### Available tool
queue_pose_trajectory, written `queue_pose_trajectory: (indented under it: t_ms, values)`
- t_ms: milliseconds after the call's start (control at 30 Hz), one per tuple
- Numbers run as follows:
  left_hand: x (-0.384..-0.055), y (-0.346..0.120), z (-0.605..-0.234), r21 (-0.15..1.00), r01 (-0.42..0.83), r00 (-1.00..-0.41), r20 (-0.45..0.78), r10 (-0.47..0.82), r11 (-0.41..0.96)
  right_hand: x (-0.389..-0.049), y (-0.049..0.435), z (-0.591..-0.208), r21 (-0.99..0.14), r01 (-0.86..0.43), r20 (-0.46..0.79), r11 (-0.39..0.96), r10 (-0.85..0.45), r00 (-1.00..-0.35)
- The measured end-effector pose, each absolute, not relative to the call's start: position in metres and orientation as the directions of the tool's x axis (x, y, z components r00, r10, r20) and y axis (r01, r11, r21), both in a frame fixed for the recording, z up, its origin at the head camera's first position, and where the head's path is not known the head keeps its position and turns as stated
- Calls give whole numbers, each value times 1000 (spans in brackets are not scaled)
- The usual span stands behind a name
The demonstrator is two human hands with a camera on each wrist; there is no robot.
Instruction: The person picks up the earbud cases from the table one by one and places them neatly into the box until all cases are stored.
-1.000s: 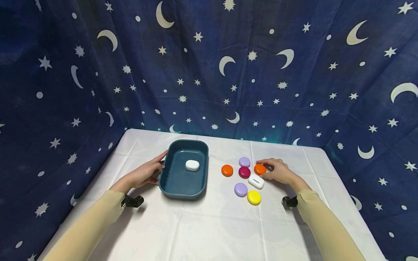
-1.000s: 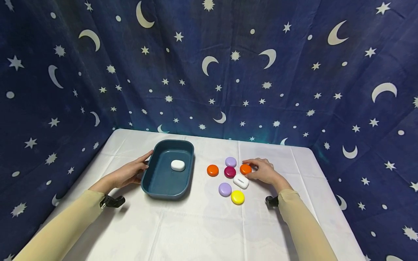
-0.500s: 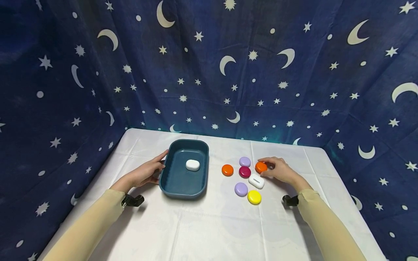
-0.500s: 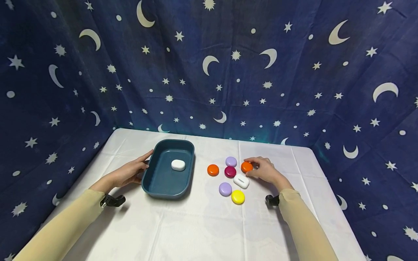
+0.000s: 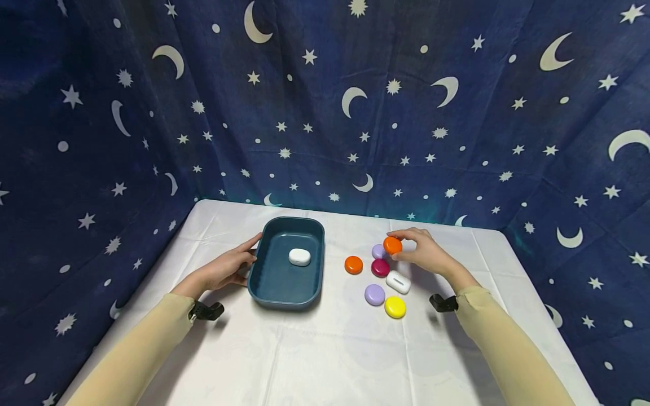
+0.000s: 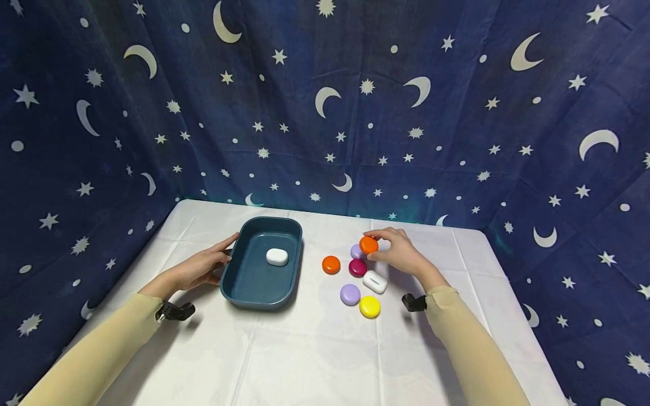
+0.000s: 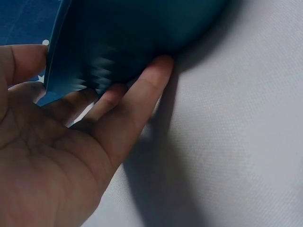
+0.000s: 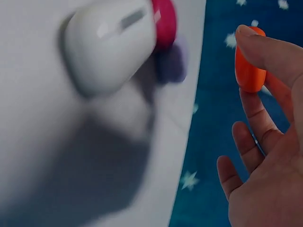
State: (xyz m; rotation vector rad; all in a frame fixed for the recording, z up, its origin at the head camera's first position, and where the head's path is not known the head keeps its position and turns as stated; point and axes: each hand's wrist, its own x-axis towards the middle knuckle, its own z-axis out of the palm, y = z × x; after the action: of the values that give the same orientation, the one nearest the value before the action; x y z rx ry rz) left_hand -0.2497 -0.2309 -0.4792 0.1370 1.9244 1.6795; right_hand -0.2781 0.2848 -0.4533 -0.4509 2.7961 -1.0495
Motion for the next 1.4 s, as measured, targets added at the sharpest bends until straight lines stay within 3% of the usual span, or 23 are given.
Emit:
queue_pose_trajectory:
  t_ms: [600, 1400]
  values:
    - [-252, -228, -474, 924, -333, -833, -382, 400, 189, -277, 189, -427, -678, -388, 22, 625, -510, -860]
    - [-250, -229, -474, 927, -322, -828, -375, 416, 194, -284, 100, -438, -492, -591, 42, 639, -661, -749]
